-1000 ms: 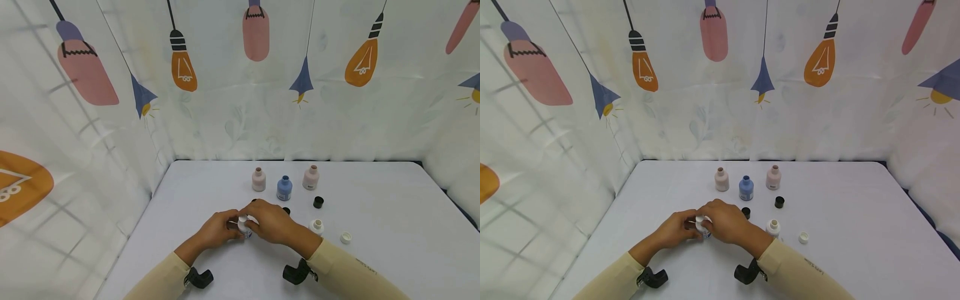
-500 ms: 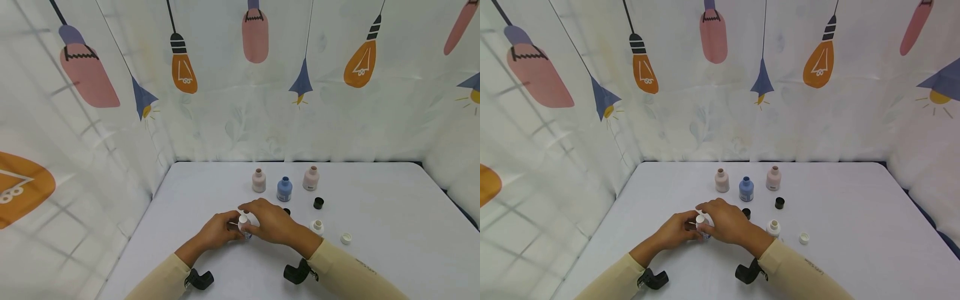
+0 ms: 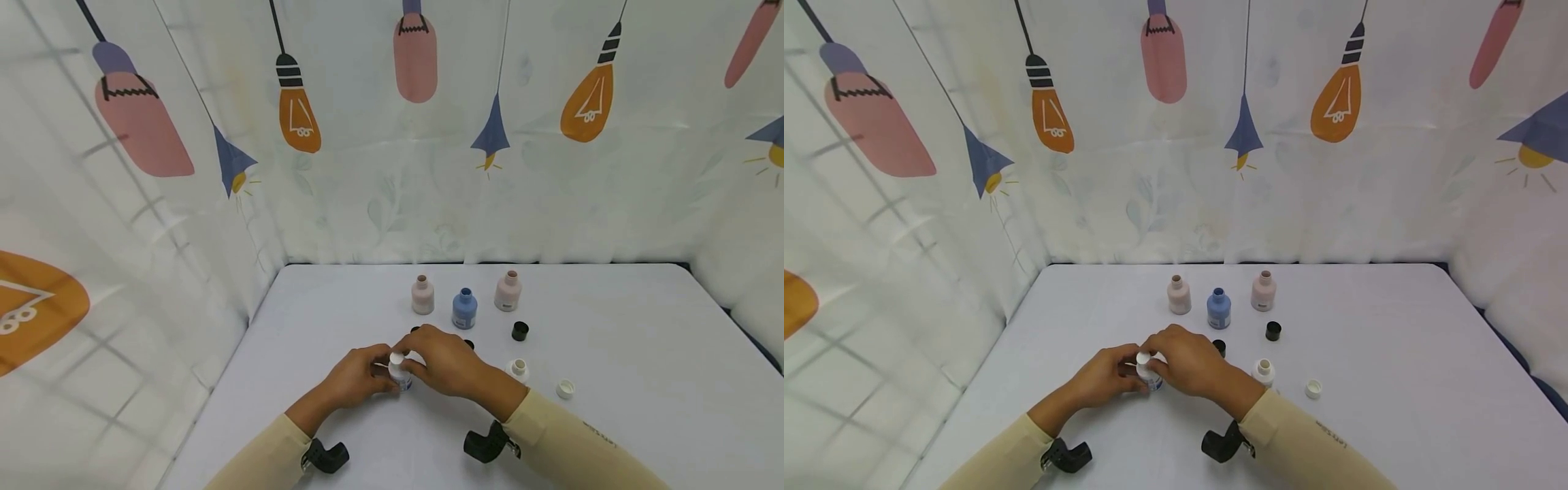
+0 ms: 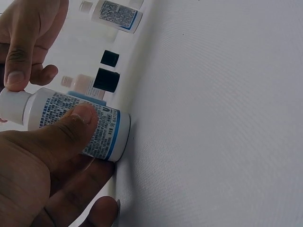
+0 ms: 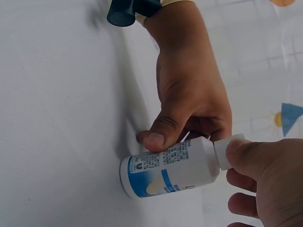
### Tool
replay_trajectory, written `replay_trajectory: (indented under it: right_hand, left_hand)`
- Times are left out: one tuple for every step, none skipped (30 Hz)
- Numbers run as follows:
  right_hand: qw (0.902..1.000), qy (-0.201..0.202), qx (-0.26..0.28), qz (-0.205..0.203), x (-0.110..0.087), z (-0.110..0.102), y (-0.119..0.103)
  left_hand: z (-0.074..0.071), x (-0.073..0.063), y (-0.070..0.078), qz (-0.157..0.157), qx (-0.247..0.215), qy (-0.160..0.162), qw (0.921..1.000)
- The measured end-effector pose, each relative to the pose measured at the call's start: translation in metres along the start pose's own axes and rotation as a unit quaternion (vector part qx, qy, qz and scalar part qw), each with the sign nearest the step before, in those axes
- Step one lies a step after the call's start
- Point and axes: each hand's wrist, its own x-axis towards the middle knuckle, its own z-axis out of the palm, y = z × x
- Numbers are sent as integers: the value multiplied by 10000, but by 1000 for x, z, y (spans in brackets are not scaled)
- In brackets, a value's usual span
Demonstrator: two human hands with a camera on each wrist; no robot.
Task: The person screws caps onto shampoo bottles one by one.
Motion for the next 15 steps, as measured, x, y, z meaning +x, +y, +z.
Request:
replay_trajectory:
  right_hand:
    - [10000, 13, -26, 29, 0, 0, 0]
    - [10000, 16, -48, 60, 0, 0, 0]
    - [9999, 11, -70, 86, 0, 0, 0]
    - [9999, -9, -80, 97, 0, 0, 0]
    - [9999, -40, -104, 84, 0, 0, 0]
    - [9999, -84, -133, 53, 0, -1, 0]
    - [9998, -120, -147, -19, 0, -2, 1]
    - [9997, -148, -156, -117, 0, -3, 1]
    - [9995, -176, -156, -219, 0, -4, 2]
    - [9991, -191, -147, -337, 0, -5, 2]
    - [9986, -199, -144, -459, 0, -6, 3]
    - [9981, -195, -120, -566, 0, -7, 3]
    - [9977, -177, -98, -645, 0, -7, 3]
    - [9975, -163, -81, -690, 0, -7, 3]
    - [9974, -146, -62, -700, 0, -7, 3]
  left_hand:
    - [0, 0, 0, 7, -10, 0, 10000]
    - [0, 0, 0, 6, -18, 2, 10000]
    - [0, 0, 0, 3, -24, -1, 10000]
    - [0, 0, 1, -6, -25, -7, 10000]
    - [0, 0, 1, -13, -23, -10, 10000]
    - [0, 0, 1, -20, -9, -11, 10000]
    - [0, 0, 2, -27, 7, -10, 10000]
    - [-1, 0, 2, -31, 31, -7, 10000]
    - [-1, 0, 2, -36, 42, 1, 10000]
    - [-1, 0, 2, -43, 52, 9, 10000]
    - [-1, 0, 2, -33, 49, 19, 10000]
    - [-1, 0, 2, -38, 35, 18, 10000]
    - [-1, 0, 2, -40, 25, 21, 10000]
    - [-1, 0, 2, -36, 7, 21, 10000]
    - [-1, 0, 2, -35, -11, 20, 10000]
